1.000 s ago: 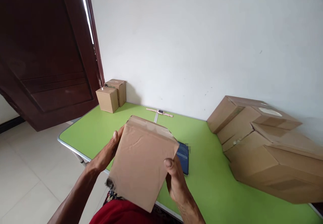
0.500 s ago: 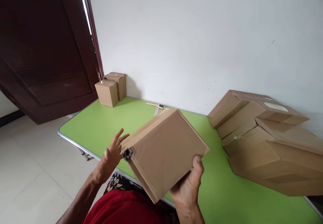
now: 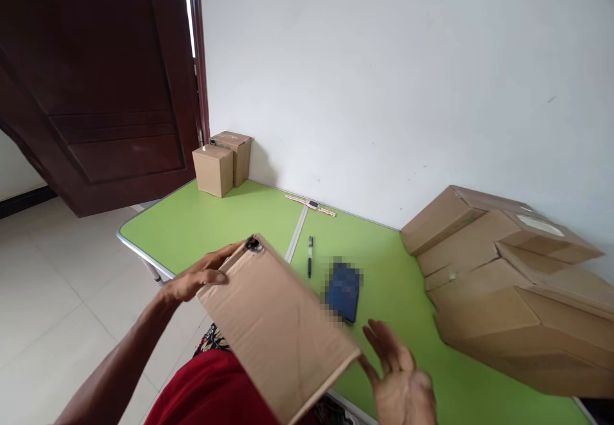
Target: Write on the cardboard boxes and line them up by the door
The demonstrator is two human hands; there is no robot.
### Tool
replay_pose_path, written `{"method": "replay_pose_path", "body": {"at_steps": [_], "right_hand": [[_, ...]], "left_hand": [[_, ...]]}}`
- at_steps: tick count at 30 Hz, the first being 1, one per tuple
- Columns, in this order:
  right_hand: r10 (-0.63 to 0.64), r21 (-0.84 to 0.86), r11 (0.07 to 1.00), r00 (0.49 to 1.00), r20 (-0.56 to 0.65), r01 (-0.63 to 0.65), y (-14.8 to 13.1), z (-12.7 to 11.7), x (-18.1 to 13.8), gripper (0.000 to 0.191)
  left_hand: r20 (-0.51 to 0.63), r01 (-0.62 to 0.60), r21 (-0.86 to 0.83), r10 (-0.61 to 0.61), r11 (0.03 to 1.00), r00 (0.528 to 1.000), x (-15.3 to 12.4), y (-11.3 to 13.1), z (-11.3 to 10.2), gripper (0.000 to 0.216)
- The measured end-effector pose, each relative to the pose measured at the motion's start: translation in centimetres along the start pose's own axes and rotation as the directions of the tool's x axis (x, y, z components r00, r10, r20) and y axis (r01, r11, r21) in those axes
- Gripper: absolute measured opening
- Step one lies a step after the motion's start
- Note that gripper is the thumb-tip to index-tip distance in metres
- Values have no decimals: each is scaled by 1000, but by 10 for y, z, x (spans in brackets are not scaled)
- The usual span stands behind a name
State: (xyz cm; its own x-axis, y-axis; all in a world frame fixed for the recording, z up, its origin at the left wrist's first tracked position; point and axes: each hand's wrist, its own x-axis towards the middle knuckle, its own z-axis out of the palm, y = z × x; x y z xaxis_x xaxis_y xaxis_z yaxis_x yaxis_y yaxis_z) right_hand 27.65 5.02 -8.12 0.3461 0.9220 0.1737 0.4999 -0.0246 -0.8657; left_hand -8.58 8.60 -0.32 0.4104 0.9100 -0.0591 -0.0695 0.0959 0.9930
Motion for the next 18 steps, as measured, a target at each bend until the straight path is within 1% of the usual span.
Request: {"method": "replay_pose_path", "body": {"at_steps": [2,3,4,6,8,10,12,13,15,18], "right_hand": [[1,247,968,988,152,-39,-14,-14,11,64],[-6,305,950,979,205,-58,-26,-16,15,61],[-23,316,947,967,253,-60,-40,-14,18,59],[-76,329,943,929,361,-51,-67,-1,23,58],[-113,323,946,896,429,-35,-85,16,26,57],[-125,289,957,892,434,-7,-93,31,25,55],[-124,248,969,909,399,23,-92,39,22,51],[-122,225,974,918,378,36,-91,41,20,48],[-130,171,982,936,327,77,-89,45,18,40],[-193,74,981,956,221,181,-90,53,16,28]], "left_hand": [[98,53,149,-68,987,993,9,15,-6,83],[117,45,223,-73,974,990,16,20,-6,77],[123,22,283,-59,959,991,24,24,-5,70],[134,-36,364,-14,931,991,42,26,-2,58],[182,-59,419,-20,906,983,58,21,2,57],[267,-38,471,-101,881,958,70,11,3,65],[337,-10,506,-188,862,922,75,1,2,72],[355,1,517,-215,856,910,76,-4,1,75],[346,21,538,-244,843,906,75,-9,-1,74],[334,34,584,-278,811,901,76,-5,-3,68]]}}
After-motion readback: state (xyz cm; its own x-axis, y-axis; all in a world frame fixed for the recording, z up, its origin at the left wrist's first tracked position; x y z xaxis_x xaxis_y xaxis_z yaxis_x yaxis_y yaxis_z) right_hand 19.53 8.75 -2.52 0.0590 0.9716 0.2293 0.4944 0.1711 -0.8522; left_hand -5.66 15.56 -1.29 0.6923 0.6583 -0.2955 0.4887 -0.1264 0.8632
